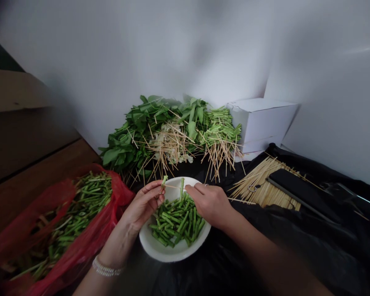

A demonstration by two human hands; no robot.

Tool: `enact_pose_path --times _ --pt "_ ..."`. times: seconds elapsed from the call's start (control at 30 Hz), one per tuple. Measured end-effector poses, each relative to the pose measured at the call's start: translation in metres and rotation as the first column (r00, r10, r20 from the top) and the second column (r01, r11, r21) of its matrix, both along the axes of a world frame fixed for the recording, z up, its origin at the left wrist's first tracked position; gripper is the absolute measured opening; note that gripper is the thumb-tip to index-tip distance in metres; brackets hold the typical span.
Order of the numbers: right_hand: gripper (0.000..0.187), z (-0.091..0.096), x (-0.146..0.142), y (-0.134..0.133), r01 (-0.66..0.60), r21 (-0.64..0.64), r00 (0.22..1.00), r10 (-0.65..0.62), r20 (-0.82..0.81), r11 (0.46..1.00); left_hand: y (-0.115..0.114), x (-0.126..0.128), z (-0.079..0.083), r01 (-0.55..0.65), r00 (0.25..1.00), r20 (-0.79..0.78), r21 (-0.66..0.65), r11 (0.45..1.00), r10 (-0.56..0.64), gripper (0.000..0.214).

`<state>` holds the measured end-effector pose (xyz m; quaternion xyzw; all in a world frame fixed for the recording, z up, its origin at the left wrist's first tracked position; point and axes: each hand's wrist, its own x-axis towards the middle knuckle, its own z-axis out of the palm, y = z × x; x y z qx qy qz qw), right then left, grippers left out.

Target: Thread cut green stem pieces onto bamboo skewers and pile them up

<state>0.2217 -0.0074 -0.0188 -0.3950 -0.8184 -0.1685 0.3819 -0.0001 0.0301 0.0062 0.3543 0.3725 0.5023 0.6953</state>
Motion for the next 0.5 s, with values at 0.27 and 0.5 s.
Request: enact_pose_path --times 0.27,0.5 --pt "0.030 -0.0006 -0.0006 -0.0004 0.022 -0.003 1.000 -0.022 0.020 1.000 -0.0001 -0.0018 -0.0028 -0.013 1.000 -0.019 0.037 0.999 0.013 0.030" --pt "0.030 0.0000 -0.0019 -0.0011 0.019 0.006 1.000 -0.019 0.019 1.000 0.0002 0.0004 -0.0047 -0.044 0.999 -0.014 0.048 0.998 0.045 0.030"
